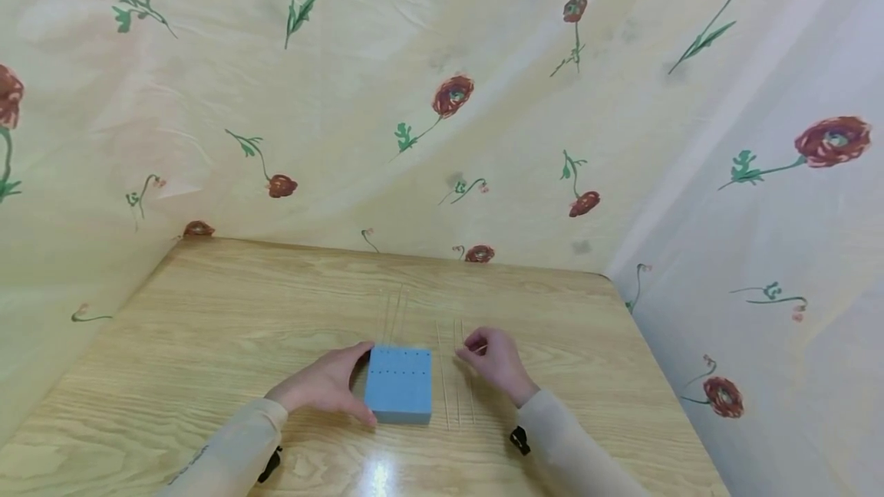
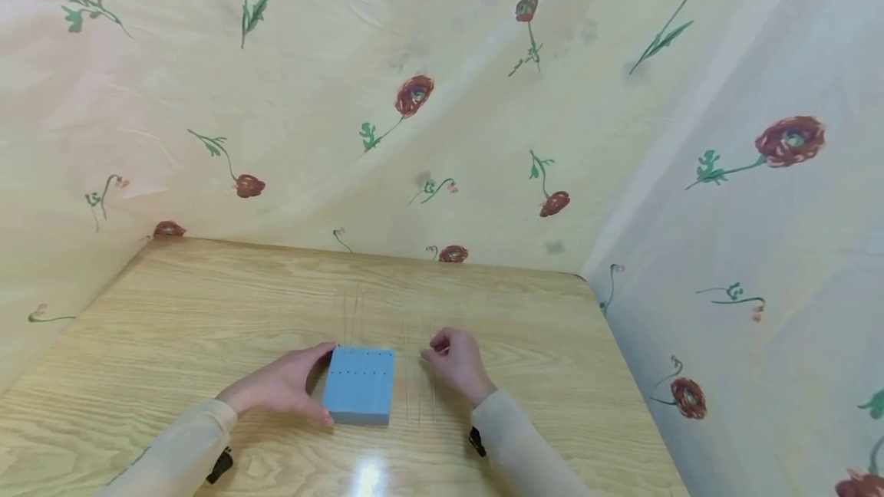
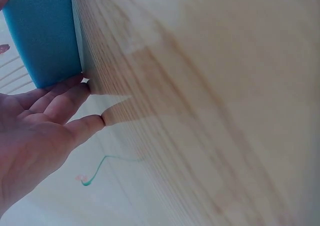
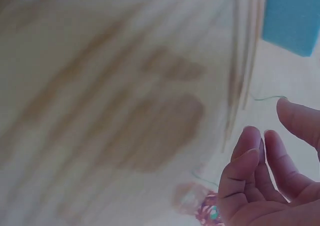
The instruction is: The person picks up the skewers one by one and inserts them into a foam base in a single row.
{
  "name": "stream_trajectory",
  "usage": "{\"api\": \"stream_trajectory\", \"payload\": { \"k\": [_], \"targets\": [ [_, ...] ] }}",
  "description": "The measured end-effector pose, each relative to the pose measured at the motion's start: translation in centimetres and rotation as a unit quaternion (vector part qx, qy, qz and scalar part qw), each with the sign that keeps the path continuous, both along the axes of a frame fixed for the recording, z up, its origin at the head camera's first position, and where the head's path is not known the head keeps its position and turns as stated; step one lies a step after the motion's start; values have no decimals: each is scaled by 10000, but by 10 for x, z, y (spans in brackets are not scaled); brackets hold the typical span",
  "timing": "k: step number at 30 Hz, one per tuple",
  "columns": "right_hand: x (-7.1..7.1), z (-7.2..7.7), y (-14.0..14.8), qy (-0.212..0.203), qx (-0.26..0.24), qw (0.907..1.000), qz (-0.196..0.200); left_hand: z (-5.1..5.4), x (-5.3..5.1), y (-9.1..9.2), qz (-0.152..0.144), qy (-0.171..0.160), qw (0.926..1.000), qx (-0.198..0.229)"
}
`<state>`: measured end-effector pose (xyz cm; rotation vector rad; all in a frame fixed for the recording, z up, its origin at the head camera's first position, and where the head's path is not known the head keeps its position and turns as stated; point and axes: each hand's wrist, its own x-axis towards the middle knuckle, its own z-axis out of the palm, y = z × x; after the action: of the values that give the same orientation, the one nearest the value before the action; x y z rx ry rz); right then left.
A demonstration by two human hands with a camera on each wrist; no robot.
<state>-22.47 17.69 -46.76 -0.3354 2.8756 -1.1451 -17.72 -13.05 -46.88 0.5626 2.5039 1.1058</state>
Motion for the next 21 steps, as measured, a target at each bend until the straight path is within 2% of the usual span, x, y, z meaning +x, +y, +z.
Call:
{"api": "stream_trajectory", "payload": {
  "k": [9,15,21],
  "targets": [
    [6,-4,7,-585,203,9979,-183,-1,0,0,-25,-4,10000,-4],
    [7,-4,8,-833,440,9949,-348,-1,-1,0,-31,13,10000,2],
    [6,-2,8,-919,765,9924,-274,-1,-1,-1,-38,17,10000,-14]
  ]
}}
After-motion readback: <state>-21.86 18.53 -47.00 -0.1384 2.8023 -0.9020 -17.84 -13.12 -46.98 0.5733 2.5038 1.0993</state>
